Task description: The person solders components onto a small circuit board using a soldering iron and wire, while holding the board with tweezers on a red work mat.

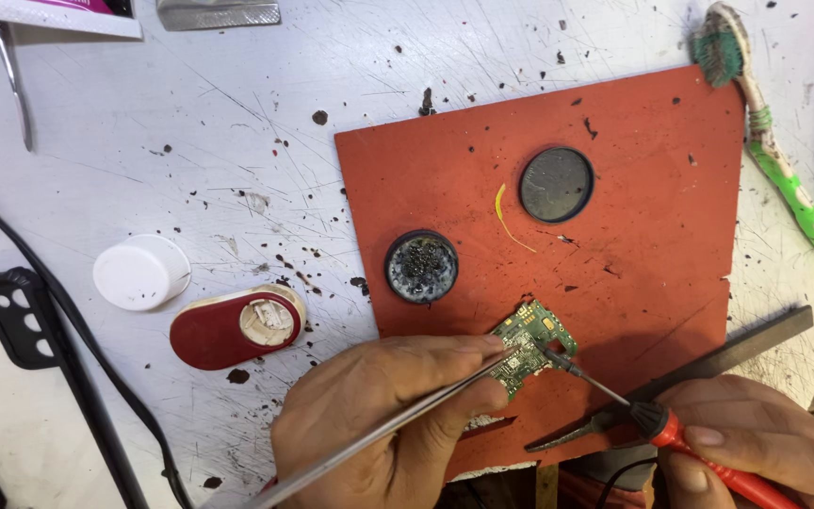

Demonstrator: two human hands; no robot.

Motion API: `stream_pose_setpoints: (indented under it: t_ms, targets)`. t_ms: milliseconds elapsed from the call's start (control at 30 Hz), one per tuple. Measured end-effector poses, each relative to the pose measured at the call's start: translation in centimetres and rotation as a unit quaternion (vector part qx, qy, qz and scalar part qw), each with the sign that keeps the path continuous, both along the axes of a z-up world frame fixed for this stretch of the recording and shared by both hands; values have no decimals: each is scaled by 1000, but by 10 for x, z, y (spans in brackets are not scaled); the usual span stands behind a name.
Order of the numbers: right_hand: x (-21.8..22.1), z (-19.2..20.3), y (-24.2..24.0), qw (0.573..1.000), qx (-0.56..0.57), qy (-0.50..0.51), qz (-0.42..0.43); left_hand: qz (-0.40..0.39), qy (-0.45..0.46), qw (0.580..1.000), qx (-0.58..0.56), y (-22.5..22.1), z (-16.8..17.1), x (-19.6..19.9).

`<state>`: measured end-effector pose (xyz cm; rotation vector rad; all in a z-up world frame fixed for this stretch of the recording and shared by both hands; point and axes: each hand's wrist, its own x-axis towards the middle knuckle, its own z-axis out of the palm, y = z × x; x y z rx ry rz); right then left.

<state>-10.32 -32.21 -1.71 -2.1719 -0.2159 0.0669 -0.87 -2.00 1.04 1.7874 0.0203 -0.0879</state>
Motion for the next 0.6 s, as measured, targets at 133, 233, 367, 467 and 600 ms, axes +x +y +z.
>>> stream_pose_setpoints:
  t_ms: [133, 233, 367, 467, 600]
  targets:
    - [-3, -6, -12, 999, -15, -13, 37, -22, -29, 999, -12, 3, -2, 3]
    - [-2, -5, -11, 999, -11, -19, 37, -43, -31, 998, -27, 4, -2, 6]
    - [1, -3, -8, 998, -29, -31, 43, -59, -64, 996, -24, 6, -4, 8]
    - [4, 2, -8, 998, -35, -15, 53, -70, -83, 994, -18, 6, -4, 9]
    - [1, 3, -4, 999, -44, -2, 33, -80, -92, 993, -4, 6, -4, 10]
